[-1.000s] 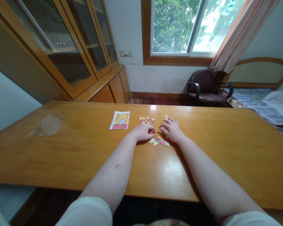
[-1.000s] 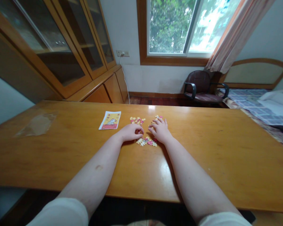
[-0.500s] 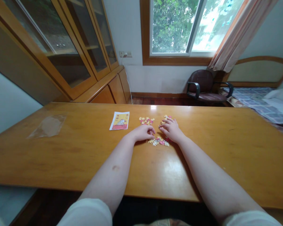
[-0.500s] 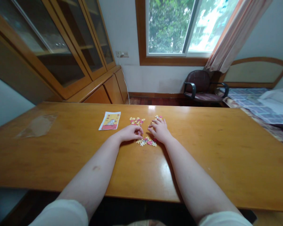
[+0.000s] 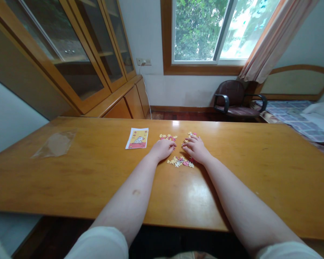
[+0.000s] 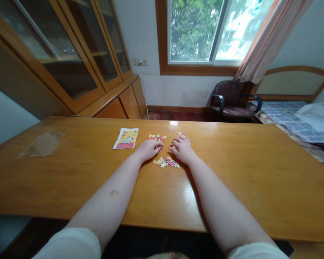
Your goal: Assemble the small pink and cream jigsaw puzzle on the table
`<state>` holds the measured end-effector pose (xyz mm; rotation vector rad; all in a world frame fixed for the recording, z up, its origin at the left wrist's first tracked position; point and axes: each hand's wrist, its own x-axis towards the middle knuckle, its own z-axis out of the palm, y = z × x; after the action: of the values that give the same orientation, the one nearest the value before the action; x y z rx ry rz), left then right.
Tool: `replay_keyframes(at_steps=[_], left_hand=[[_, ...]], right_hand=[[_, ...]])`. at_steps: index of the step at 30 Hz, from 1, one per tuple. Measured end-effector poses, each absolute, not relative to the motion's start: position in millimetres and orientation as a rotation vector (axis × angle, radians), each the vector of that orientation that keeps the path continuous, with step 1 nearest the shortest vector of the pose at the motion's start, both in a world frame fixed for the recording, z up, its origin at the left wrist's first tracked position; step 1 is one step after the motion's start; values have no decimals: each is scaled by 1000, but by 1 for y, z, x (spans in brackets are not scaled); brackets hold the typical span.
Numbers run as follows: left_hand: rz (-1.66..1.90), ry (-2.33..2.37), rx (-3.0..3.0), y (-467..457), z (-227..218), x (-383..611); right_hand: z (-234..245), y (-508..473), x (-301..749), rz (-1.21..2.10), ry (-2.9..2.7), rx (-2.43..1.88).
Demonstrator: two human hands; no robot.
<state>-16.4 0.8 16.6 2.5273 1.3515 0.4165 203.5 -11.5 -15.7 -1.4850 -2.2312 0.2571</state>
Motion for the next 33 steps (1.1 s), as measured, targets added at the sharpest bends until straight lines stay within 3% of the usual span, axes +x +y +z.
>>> replay_keyframes(at_steps=[9,16,27,33], left_hand=[[447,1489,2516,4,13,-20],[378,1051,2537,-3,17,-17],[378,1275,2502,4,13,-16],[443,1349,2456,8,6,-13]], right_hand=[[-17,-10,205,259,-2239,-1488],[-18,-10,204,236,-2228,-1469],[-3,-19,201,428,-2418,-1201],[2,-30,192,545,-2532,-1290]])
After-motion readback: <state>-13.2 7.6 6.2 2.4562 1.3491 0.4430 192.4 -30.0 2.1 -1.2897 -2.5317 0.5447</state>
